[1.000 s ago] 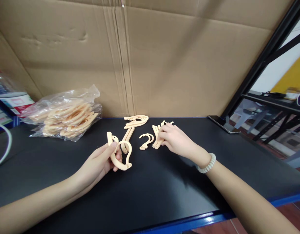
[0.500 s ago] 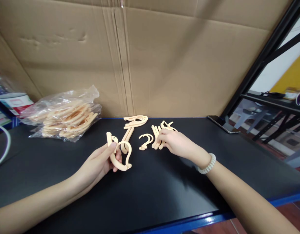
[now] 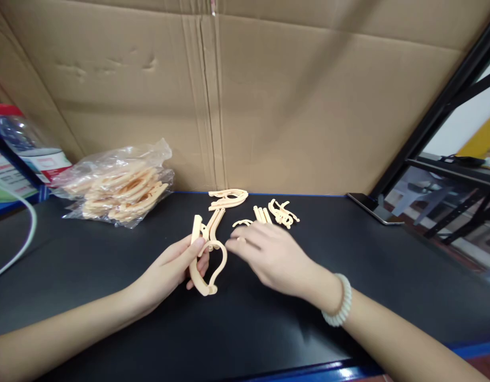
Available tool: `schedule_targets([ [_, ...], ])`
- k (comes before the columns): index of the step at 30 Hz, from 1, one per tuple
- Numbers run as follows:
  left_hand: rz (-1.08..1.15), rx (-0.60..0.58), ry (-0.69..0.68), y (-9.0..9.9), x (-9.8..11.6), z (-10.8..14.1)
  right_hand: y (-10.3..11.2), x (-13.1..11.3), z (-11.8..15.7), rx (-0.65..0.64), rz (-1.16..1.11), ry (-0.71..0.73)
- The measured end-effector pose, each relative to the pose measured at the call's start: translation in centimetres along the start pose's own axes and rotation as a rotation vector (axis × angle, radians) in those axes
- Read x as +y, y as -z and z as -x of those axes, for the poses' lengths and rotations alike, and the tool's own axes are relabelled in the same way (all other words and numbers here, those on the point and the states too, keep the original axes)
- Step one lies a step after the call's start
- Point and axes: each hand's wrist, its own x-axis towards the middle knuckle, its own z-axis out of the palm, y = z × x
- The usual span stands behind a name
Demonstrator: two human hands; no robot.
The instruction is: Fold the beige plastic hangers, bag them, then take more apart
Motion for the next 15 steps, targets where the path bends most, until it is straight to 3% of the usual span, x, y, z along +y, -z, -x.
schedule_targets([
  [2,-0.045,-0.017,-0.001,0.0,-0.2,0.0,-0.3,-1.6,-0.4,-0.061,-0.025,0.156],
  [5,-0.101,-0.045,-0.011,0.0,-0.6,0.0,-0.7,-2.6,-0.5,-0.109,-0.006,0.23],
  [10,-0.133,-0.106,-0.04,-0.1,-0.6,0.4,-1.3,-1.9,-0.1,-0.091,0.019,0.187],
  [15,-0.16,-0.131,-0.051,0.1,-0.5,0.7,-1.3,-1.9,0.1,-0.106,-0.108,0.069],
])
